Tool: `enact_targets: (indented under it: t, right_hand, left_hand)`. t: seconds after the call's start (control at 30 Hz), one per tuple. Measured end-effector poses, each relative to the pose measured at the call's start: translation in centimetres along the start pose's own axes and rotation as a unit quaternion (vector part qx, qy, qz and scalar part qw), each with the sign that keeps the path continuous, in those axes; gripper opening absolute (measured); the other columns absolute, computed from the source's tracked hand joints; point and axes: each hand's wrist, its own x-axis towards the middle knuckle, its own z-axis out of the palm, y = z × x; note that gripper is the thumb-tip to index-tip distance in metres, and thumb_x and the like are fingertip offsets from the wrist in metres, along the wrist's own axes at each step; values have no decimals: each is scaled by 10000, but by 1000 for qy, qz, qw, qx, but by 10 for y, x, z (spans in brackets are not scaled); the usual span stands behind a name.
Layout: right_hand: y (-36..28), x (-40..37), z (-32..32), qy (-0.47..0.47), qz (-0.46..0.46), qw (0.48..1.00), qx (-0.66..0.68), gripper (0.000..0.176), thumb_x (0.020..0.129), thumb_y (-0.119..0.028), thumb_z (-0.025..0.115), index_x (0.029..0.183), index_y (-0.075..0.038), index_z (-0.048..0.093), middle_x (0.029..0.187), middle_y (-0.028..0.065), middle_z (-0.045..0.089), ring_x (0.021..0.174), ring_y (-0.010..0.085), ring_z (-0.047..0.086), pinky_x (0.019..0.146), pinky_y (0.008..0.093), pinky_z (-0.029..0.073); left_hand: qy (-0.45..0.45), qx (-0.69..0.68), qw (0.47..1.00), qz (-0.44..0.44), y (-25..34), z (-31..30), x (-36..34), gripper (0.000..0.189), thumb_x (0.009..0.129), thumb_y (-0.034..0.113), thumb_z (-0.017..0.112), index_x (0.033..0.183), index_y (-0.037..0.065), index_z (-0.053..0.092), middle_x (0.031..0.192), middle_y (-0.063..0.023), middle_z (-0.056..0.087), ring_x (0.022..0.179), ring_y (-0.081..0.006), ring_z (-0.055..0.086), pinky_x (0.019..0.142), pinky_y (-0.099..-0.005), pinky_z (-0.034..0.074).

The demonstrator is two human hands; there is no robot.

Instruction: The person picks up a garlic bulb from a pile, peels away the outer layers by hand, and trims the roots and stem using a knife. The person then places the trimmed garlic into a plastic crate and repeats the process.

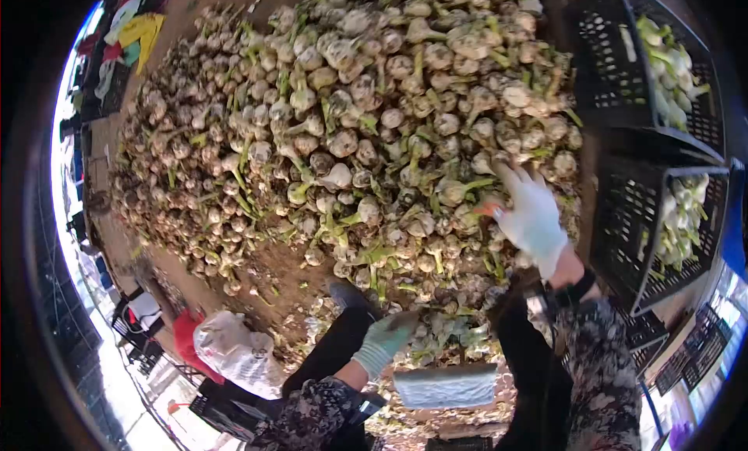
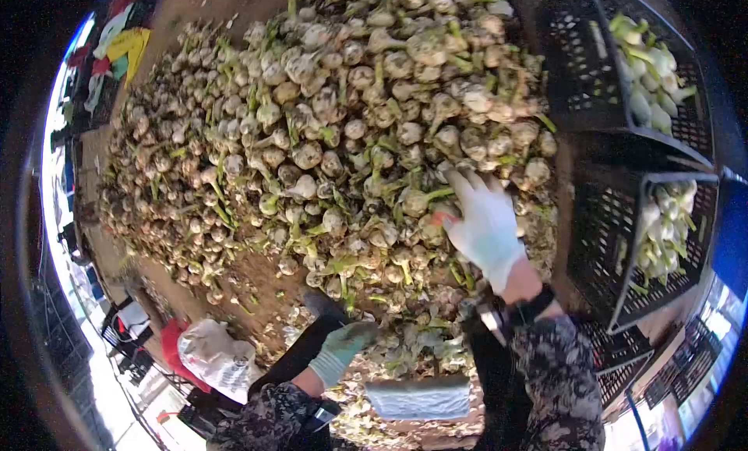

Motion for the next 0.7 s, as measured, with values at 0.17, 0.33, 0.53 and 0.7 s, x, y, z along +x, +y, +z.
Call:
enact_targets:
  t: [0.17, 0.33, 0.53, 0.7]
  right_hand:
    - [-15, 66, 53, -205, -19, 950, -233, 317, 655, -262, 660, 925, -96, 652, 914, 98, 643, 952, 280, 562, 797, 372, 423]
    - [15, 77, 73, -288, -117, 922, -230, 212, 680, -163, 617, 860, -53, 627, 813, 181, 616, 828, 353, 586, 714, 403, 465]
    - [-33, 51, 30, -191, -156, 969, -7, 294, 754, -187, 604, 970, 8, 563, 838, 241, 592, 855, 394, 569, 724, 406, 466]
    - [-105, -69, -44, -79, -336, 938, 45, 299, 732, -131, 567, 1012, -24, 564, 902, 190, 584, 881, 357, 555, 761, 399, 449]
  left_hand:
    - [70, 81, 994, 5, 12, -35, 25, 313, 853, 70, 536, 1138, -57, 515, 1107, -118, 584, 958, -164, 559, 848, -268, 445]
    - [-21, -44, 997, 64, 74, -42, -24, 316, 876, 125, 518, 1138, -52, 515, 1068, -111, 588, 968, -166, 559, 878, -281, 435]
    - [-3, 27, 981, 192, 68, -37, -53, 419, 875, 188, 514, 1212, -52, 447, 1088, -116, 556, 953, -198, 560, 834, -320, 454]
    - [-174, -106, 944, 261, 36, -20, -89, 633, 888, 456, 448, 1367, 88, 261, 1197, -80, 481, 935, -199, 540, 813, -347, 448]
